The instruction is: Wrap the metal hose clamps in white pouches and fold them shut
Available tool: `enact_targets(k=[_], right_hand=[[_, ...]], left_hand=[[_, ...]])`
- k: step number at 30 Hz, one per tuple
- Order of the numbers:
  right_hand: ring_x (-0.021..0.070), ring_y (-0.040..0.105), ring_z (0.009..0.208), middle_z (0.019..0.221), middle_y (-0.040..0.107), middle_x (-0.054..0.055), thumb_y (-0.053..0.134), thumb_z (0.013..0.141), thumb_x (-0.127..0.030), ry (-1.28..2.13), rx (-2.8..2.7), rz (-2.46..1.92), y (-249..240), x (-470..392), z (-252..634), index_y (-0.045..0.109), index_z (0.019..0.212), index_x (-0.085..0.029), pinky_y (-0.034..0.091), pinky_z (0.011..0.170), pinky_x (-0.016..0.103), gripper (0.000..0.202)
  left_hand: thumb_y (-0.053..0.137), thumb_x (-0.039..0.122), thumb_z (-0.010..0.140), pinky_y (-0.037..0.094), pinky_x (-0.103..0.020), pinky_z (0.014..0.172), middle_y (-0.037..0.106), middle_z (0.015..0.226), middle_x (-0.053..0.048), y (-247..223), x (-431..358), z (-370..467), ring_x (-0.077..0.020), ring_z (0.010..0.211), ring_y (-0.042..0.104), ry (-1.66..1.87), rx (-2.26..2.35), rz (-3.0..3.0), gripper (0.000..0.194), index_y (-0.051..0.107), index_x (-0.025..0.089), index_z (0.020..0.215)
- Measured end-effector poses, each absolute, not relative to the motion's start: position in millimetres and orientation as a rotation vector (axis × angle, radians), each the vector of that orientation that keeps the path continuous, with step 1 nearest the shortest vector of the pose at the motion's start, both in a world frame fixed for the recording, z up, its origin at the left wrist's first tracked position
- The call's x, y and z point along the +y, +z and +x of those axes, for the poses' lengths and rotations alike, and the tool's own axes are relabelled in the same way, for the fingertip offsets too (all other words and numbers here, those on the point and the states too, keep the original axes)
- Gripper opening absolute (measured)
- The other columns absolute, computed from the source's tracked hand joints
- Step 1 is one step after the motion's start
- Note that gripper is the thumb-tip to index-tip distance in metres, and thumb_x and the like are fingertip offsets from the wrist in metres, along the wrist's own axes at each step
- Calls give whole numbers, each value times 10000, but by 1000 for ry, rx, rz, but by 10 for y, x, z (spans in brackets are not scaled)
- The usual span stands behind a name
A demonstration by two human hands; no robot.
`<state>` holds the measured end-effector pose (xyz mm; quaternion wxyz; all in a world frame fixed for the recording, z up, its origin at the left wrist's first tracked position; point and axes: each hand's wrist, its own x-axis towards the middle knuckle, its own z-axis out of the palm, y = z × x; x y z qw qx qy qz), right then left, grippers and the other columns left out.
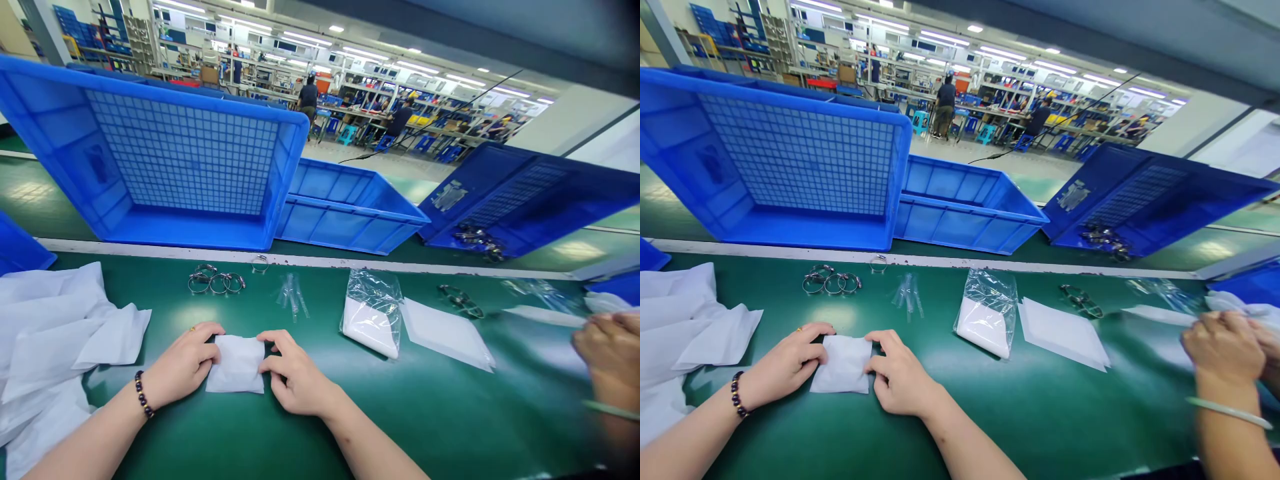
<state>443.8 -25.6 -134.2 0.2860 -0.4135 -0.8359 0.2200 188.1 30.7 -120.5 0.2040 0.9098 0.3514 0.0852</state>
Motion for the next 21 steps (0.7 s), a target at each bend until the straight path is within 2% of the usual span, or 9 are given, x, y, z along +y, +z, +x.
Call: enact_targets(k=[3,6,8,15,21], right_hand=[[225,444,1082,1201,442,87,540,685,-83,624,-2209,-1112,-1308,-241,4442,650,854,-205,471,845,363,235],[219,441,1083,1190,445,78,584,717,-133,627,-2210,-1117,-1333,-221,4433,650,815,-206,464,846,350,139],[210,446,1066,1171,450,73,598,740,-155,617,-2217,-1131,-1373,-210,4424,645,794,-204,463,842,343,87],[204,457,1017,1124,467,81,584,768,-135,551,-2250,-1186,-1416,-199,4430,604,776,-195,466,820,354,64],[206,470,1007,1170,438,84,651,707,-157,649,-2197,-1221,-1340,-207,4482,560,778,-195,470,809,349,121]], left_hand=[[377,118,824,404,-387,912,510,1181,-50,-1158,313,1888,-236,1152,446,191,996,2530,217,555,208,739],[525,308,808,380,-433,946,507,1218,-57,-1119,309,1890,-278,1200,410,147,1021,2499,98,554,219,783],[631,404,734,371,-450,959,497,1250,-63,-1120,303,1888,-300,1219,394,129,1044,2475,209,550,221,792],[674,275,699,340,-456,996,455,1334,-60,-1183,295,1880,-290,1284,332,128,1070,2429,195,510,219,790],[664,241,690,343,-453,997,450,1346,-58,-1180,300,1877,-288,1294,323,136,1073,2377,186,508,220,788]])
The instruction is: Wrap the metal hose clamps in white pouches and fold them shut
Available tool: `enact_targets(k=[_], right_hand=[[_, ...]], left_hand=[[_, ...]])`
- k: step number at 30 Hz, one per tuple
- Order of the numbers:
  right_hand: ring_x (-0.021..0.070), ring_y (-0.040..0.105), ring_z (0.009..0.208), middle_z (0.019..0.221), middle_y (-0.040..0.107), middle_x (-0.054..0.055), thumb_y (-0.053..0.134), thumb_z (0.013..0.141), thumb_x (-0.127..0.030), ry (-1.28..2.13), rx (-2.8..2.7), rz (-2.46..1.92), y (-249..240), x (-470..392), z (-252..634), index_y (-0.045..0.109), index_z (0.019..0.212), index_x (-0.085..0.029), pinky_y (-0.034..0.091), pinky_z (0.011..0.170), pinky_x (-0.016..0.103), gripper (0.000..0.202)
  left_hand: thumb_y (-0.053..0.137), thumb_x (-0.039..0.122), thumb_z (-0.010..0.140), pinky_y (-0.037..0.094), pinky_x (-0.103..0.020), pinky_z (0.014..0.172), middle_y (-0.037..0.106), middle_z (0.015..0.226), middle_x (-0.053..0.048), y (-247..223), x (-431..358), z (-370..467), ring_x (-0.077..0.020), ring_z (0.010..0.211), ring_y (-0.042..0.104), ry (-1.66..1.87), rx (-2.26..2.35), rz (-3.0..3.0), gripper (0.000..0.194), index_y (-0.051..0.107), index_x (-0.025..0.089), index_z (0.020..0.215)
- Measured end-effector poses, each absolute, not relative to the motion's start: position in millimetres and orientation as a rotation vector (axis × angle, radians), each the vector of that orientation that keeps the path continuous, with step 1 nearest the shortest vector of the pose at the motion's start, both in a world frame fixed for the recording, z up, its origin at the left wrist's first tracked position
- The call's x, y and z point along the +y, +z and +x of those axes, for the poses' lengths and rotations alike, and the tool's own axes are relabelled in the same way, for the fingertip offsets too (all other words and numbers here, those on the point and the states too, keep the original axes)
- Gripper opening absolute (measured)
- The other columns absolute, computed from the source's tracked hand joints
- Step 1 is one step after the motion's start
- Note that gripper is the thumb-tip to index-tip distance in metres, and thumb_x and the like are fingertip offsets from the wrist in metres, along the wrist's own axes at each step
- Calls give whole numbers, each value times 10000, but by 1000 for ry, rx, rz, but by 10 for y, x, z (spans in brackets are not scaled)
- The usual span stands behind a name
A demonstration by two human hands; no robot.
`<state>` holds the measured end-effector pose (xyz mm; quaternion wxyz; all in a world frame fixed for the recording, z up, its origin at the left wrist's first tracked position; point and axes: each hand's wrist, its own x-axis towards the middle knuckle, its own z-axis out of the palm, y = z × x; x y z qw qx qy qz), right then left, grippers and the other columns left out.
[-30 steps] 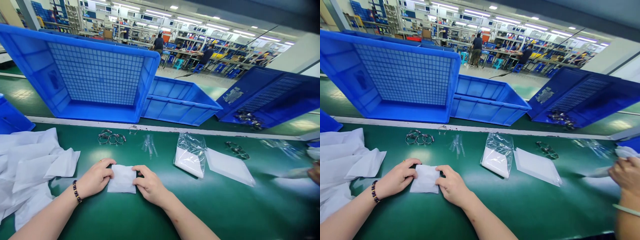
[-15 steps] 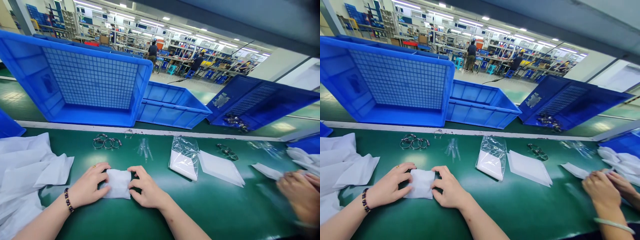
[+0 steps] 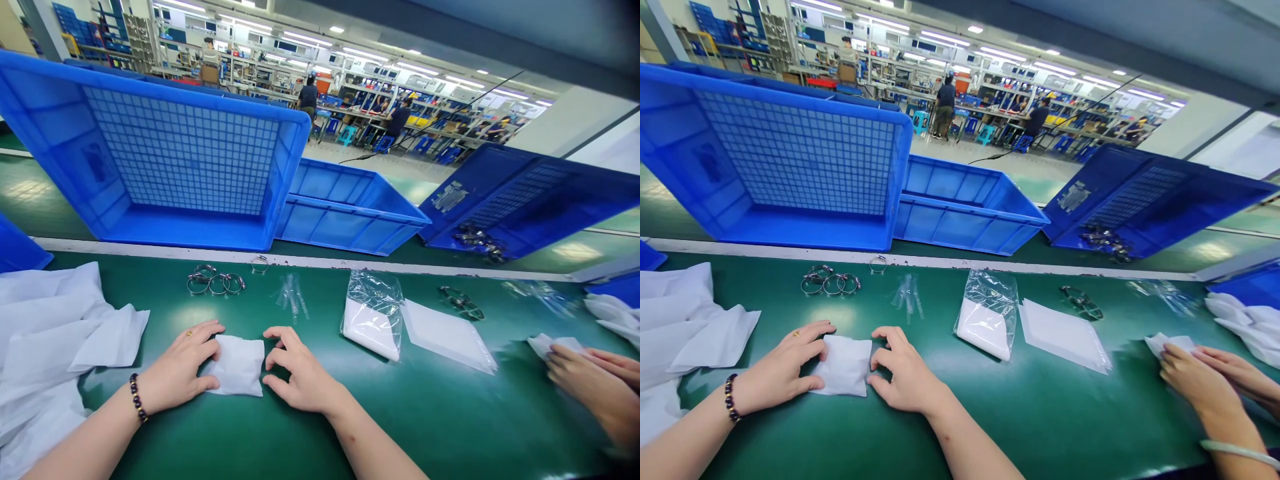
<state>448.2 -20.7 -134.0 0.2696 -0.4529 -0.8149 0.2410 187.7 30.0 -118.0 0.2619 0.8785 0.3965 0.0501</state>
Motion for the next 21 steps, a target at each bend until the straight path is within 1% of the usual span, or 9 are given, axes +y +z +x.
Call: enact_targets(k=[4,8,10,11,13,14,16,19,21], right_hand=[[231,450,1046,1148,449,96,687,688,-198,610,-2179,-1225,-1392,-204,4453,518,786,-190,450,831,372,195],[240,437,1091,1117,459,106,635,688,-125,634,-2154,-1216,-1383,-205,4441,473,828,-196,441,848,374,226],[246,428,1123,1122,450,114,625,685,-131,660,-2108,-1217,-1358,-214,4421,452,861,-200,438,869,380,256],[253,422,1137,1132,442,121,638,683,-161,658,-2085,-1223,-1352,-220,4399,446,883,-201,437,879,388,280],[278,407,1162,1172,418,140,691,663,-262,629,-2063,-1243,-1361,-234,4334,444,950,-200,435,894,416,384],[290,398,1175,1195,404,151,713,648,-309,605,-2063,-1254,-1374,-242,4296,443,994,-197,434,902,430,453],[304,380,1200,1238,378,167,725,639,-339,555,-2071,-1280,-1409,-252,4229,434,1084,-189,426,924,451,552],[310,351,1235,1272,355,169,703,661,-290,538,-2086,-1311,-1439,-256,4196,431,1141,-188,397,965,474,560],[312,326,1257,1295,335,163,700,665,-280,590,-2094,-1323,-1433,-252,4226,432,1154,-198,381,985,483,563]], left_hand=[[669,237,678,345,-451,999,451,1346,-55,-1198,306,1867,-288,1293,324,158,1063,2386,195,510,220,789],[666,269,695,338,-450,1005,444,1350,-56,-1203,311,1859,-284,1298,315,154,1057,2384,192,513,220,802],[660,365,716,336,-461,1002,443,1348,-62,-1205,305,1872,-292,1294,317,149,1061,2385,222,517,219,803],[654,428,717,339,-468,996,448,1341,-68,-1210,299,1885,-300,1285,326,160,1071,2388,263,520,216,797],[644,539,692,352,-480,976,469,1309,-83,-1228,281,1919,-318,1254,356,211,1102,2405,362,527,207,778],[640,567,680,358,-482,967,481,1287,-89,-1239,272,1937,-323,1236,373,243,1115,2420,391,530,203,771],[645,572,673,365,-480,958,498,1251,-92,-1259,257,1966,-323,1211,392,293,1128,2456,400,535,199,766],[678,498,676,366,-473,958,499,1239,-82,-1275,254,1977,-311,1201,399,299,1126,2481,347,527,200,771],[704,440,669,363,-467,963,488,1256,-74,-1278,262,1963,-302,1206,396,271,1121,2470,322,513,205,777]])
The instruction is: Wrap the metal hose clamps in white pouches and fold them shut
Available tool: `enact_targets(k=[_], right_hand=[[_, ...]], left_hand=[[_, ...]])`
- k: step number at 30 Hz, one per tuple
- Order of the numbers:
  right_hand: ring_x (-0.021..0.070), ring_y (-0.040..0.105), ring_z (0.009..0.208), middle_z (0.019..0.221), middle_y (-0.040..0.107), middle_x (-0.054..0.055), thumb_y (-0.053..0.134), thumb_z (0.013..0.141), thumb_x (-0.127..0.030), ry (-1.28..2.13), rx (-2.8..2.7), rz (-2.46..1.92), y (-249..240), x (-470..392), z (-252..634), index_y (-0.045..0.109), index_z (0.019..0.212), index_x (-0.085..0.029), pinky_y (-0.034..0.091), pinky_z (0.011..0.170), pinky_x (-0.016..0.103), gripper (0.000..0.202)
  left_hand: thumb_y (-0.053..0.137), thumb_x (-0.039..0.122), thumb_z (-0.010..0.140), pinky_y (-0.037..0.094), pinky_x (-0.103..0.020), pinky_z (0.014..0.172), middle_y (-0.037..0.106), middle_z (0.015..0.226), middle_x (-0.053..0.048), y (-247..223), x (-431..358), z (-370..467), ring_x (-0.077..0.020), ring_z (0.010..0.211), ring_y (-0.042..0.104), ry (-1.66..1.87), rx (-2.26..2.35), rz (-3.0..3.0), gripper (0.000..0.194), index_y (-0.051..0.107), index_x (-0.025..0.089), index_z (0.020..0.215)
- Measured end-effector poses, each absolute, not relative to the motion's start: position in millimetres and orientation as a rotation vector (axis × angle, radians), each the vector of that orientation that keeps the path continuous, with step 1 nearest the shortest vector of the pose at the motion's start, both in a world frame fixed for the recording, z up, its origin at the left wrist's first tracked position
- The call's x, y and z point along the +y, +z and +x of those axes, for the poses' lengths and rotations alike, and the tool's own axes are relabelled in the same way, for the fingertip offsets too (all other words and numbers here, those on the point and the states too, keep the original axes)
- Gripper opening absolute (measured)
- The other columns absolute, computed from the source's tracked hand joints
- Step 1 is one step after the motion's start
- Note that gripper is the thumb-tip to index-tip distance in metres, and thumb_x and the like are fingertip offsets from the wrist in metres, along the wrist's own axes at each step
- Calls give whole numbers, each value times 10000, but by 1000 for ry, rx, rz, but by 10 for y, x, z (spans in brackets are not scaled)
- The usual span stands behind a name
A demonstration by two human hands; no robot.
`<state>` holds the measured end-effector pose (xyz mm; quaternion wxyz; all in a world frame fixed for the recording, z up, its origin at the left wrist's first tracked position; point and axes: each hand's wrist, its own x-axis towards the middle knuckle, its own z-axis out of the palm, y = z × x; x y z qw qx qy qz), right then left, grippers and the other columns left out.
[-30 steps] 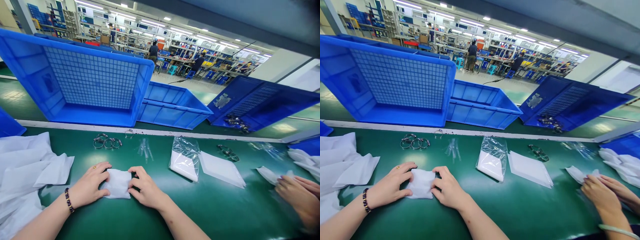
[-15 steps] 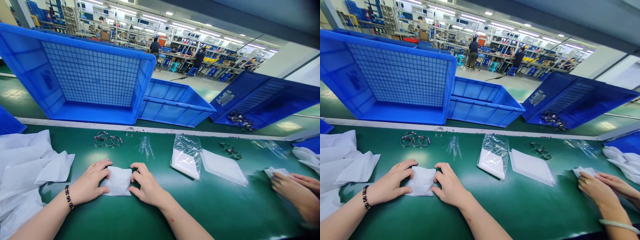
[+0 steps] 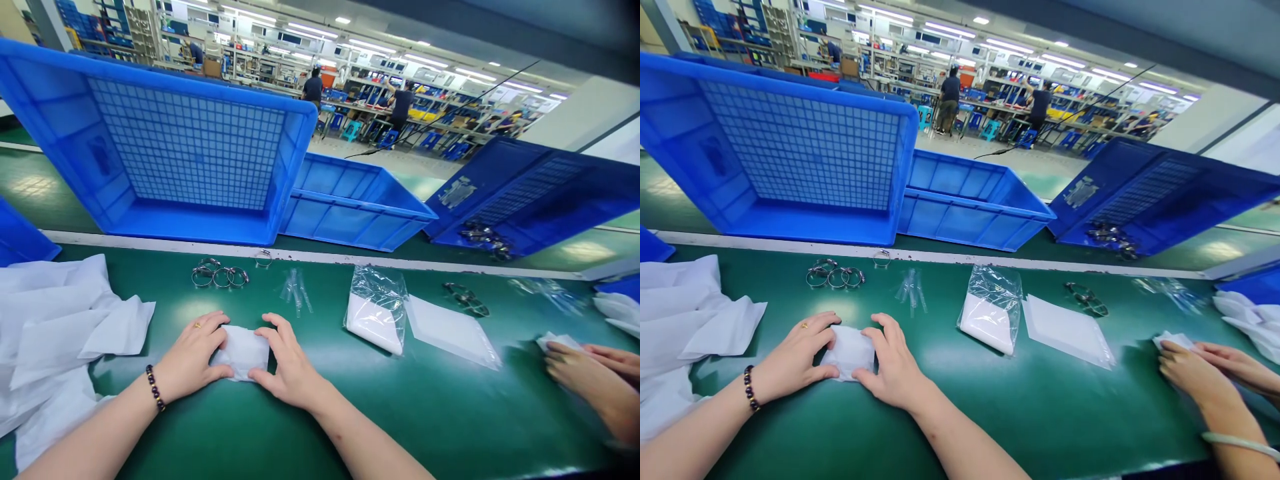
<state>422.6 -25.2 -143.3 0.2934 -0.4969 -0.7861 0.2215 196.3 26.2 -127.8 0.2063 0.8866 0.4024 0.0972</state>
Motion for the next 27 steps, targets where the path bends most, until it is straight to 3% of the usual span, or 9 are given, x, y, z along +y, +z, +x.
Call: enact_targets(k=[8,11,14,20,25,27], right_hand=[[274,198,1339,1375,261,130,562,734,-119,746,-2156,-1302,-1374,-232,4417,370,1254,-226,289,1058,492,564],[283,174,1346,1386,241,133,595,726,-160,759,-2161,-1284,-1386,-225,4417,331,1287,-226,280,1061,501,624],[293,172,1343,1381,248,136,624,731,-211,735,-2165,-1289,-1409,-218,4401,328,1294,-226,271,1063,509,636],[277,178,1346,1389,253,125,560,744,-155,743,-2185,-1269,-1409,-213,4379,322,1307,-222,275,1066,498,614],[295,190,1337,1374,277,132,625,746,-336,716,-2150,-1284,-1452,-219,4262,315,1325,-210,262,1069,508,669],[292,189,1337,1372,283,130,622,749,-339,705,-2146,-1296,-1467,-223,4243,316,1330,-208,256,1074,502,670]], left_hand=[[705,317,688,331,-464,997,451,1320,-62,-1269,286,1901,-287,1284,322,190,1093,2392,264,489,217,803],[682,293,708,324,-464,1002,449,1326,-60,-1236,292,1898,-284,1294,309,162,1079,2373,232,489,219,812],[638,366,752,326,-460,998,454,1317,-61,-1220,288,1917,-280,1283,321,155,1095,2364,216,494,216,807],[607,637,669,329,-488,976,483,1244,-105,-1251,227,2032,-321,1217,380,252,1165,2468,469,497,192,766],[596,598,707,340,-472,966,503,1198,-96,-1278,200,2070,-301,1184,413,321,1185,2519,419,504,192,754],[607,576,711,347,-465,963,500,1203,-91,-1294,208,2051,-296,1186,411,326,1169,2525,397,501,196,758]])
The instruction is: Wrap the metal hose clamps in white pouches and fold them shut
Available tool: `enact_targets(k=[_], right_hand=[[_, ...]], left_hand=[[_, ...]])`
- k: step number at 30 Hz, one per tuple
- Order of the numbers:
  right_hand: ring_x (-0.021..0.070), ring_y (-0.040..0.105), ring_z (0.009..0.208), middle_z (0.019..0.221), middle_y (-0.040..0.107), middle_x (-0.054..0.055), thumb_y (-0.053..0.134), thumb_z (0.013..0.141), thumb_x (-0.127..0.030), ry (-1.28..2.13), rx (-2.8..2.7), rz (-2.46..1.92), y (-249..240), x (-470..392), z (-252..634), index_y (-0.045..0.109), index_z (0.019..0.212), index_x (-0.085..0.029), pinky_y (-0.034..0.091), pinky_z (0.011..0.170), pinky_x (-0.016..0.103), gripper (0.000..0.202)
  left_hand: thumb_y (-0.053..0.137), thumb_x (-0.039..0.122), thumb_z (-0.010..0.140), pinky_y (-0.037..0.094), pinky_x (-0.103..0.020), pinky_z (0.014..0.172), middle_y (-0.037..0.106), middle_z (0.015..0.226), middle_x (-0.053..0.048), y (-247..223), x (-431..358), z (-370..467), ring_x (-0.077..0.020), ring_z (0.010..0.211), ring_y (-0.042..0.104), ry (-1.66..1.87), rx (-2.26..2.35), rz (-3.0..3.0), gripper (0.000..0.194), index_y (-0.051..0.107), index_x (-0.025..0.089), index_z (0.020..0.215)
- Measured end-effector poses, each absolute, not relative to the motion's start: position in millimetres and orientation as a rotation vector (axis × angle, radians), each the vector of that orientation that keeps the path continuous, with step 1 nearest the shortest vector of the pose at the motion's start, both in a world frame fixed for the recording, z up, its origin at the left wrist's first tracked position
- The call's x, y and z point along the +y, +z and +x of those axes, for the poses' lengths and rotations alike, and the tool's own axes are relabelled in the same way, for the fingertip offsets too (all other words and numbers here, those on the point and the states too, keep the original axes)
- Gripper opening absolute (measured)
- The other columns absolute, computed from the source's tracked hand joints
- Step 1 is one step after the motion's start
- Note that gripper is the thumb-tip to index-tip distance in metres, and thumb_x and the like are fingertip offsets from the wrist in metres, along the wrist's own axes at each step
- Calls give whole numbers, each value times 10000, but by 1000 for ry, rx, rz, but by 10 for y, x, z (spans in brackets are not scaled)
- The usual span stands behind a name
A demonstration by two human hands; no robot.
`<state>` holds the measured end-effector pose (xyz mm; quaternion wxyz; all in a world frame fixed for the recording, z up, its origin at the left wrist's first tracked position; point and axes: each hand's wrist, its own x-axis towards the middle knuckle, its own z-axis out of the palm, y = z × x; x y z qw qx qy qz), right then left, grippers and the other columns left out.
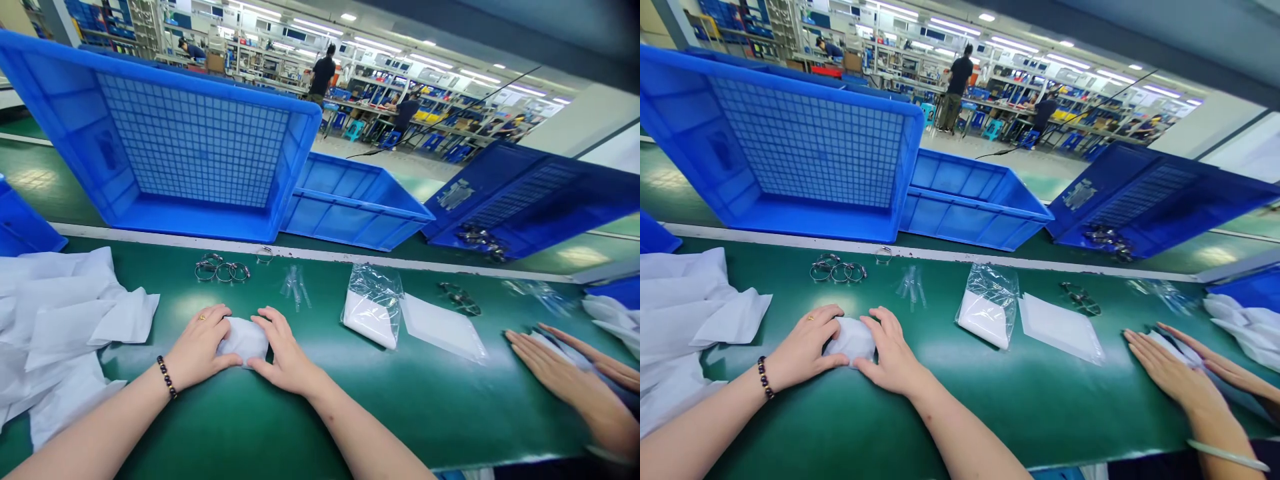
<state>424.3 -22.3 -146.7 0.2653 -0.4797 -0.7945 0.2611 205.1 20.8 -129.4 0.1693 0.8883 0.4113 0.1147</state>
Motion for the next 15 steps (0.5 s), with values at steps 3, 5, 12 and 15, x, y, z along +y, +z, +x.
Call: enact_targets(k=[3,5,12,15], right_hand=[[271,187,1339,1376,279,122,587,742,-237,715,-2137,-1291,-1456,-228,4266,303,1336,-206,259,1078,477,659],[265,193,1337,1377,281,118,565,717,-185,721,-2142,-1275,-1440,-230,4274,296,1338,-206,254,1081,473,677],[299,244,1300,1348,315,149,636,689,-345,656,-2036,-1455,-1476,-220,4075,314,1322,-170,223,1077,510,732],[282,245,1300,1347,323,143,583,684,-241,673,-2034,-1444,-1474,-205,4078,313,1320,-165,213,1083,500,695]], left_hand=[[628,531,714,346,-462,968,490,1223,-82,-1305,226,2008,-291,1197,400,327,1152,2514,359,495,201,767],[644,491,713,344,-458,972,483,1239,-73,-1299,235,1982,-288,1207,392,309,1140,2489,329,493,206,776],[655,465,700,340,-465,977,461,1264,-69,-1271,240,1969,-293,1220,374,284,1130,2449,318,489,208,784],[667,441,693,343,-467,973,457,1273,-66,-1262,243,1974,-294,1224,371,263,1130,2432,309,484,209,783]])
